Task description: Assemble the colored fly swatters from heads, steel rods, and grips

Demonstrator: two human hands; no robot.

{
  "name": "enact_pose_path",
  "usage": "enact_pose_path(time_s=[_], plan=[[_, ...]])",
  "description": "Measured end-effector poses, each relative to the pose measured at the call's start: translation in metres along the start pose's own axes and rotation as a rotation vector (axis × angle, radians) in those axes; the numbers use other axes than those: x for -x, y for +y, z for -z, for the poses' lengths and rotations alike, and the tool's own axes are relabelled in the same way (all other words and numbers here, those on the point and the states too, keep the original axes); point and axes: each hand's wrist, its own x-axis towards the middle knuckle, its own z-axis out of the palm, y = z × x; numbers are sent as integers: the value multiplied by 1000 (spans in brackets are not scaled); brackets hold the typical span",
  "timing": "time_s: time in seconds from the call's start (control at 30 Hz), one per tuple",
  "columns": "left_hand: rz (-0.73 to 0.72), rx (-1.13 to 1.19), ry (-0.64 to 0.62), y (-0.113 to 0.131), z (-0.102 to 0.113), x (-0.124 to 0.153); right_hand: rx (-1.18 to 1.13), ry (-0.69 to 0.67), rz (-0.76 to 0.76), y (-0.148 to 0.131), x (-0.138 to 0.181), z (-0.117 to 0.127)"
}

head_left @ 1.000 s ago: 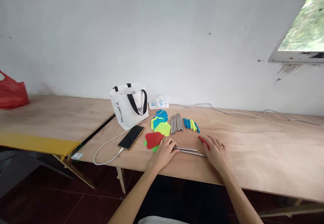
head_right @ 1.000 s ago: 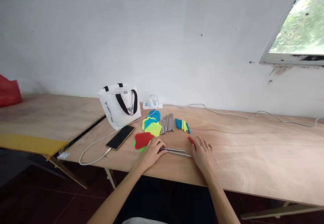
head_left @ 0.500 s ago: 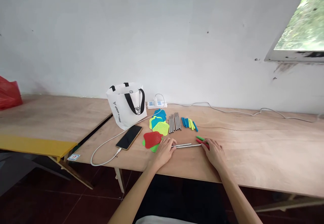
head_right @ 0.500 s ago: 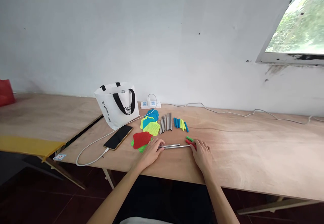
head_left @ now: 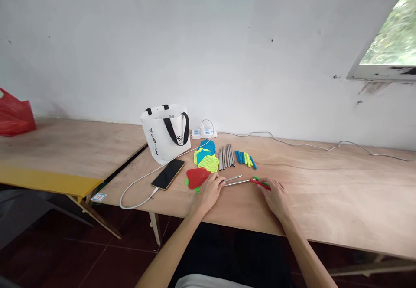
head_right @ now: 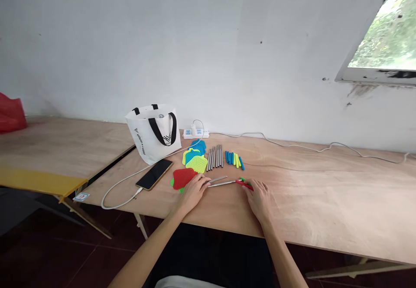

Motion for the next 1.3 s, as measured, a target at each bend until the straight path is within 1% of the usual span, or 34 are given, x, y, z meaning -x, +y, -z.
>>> enact_pose_path(time_s=[0.13, 0.27, 0.4, 0.5, 0.77, 0.97, 1.07, 1.2, 1.3], plan=[[3, 14, 19, -2, 3, 0, -41, 20, -50, -9, 0, 4], [-62, 52, -12, -2, 1, 0, -92, 23, 53, -13, -2, 4], [-114, 68, -29, 0, -1, 0, -119, -33, 132, -11, -4, 1], [-111, 84, -37, 0, 0, 1, -168, -59, 152, -10, -4, 1], [-163, 85, -61, 0, 6, 2, -199, -40, 137, -11, -4, 4], [-227, 97, -97, 0, 4, 3, -141, -111, 207, -4, -3, -1], [-241, 117, -112, 3, 1, 4, -133, -154, 275, -13, -2, 0], [-284, 57, -118, 7, -2, 4, -134, -194, 405, -28, 0, 1], [-289, 22, -82, 7, -2, 4, -126, -194, 411, -32, 2, 1]])
